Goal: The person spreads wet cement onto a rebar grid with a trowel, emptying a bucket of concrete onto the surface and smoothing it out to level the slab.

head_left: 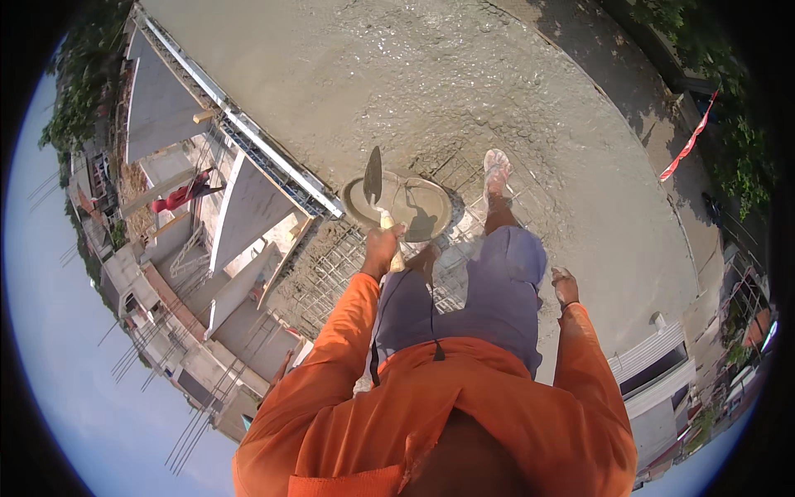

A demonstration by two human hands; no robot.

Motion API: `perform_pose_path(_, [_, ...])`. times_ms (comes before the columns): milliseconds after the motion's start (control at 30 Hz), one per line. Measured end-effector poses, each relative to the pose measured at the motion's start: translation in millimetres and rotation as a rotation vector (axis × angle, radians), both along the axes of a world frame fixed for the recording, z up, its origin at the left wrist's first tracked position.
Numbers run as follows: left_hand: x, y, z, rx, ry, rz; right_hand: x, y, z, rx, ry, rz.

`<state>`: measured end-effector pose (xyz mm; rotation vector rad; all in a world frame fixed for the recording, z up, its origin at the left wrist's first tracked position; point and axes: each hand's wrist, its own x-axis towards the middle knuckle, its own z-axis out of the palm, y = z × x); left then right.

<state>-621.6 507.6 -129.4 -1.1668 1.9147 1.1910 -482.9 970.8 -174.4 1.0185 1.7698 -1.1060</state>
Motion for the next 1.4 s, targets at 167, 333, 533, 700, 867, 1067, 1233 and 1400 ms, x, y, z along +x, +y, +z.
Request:
perform_pose_path(167, [-49.5, 20.6, 74.5, -0.026, -0.035, 0.082, -198.2, -48.7, -73.6, -0.301, 0.125, -0.247])
perform_pose_path(333, [-99.0, -16.7, 155.6, 0.001, 0.019, -0.281, -274.8, -145.8, -183.1, -0.743, -0.115, -0.627])
perform_pose_path(533, [-131.4, -61.1, 176.7, 0.012, 0.211, 0.263, -311.2, -262.9, -252.6, -0.91, -0.099, -0.47])
perform_pose_path(700, [-125.1, -89.5, 77.5, -0.006, 0.301, 0.137, -313.9, -327.1, -298.5, -1.025, -0.119, -0.439])
perform_pose_path(867, [-134.4, -130.9, -29.7, -0.174, 0.425, -0.189, -306.4, -395.9, -328.1, -1.056, -0.069, -0.431])
perform_pose_path(1067, [-118.9, -163.3, -94.0, -0.386, 0.464, -0.103, -352.1, -414.4, -317.2, -1.074, 0.112, -0.419])
perform_pose_path(1233, [-96.4, -171.7, -130.5, -0.451, 0.459, 0.302, -352.8, -420.5, -265.5, -0.942, 0.214, -0.304])
perform_pose_path(1400, [-46.0, -221.8, -183.5, -0.262, 0.579, 0.944, -363.7, -435.1, -193.6, -0.395, 0.542, 0.405])
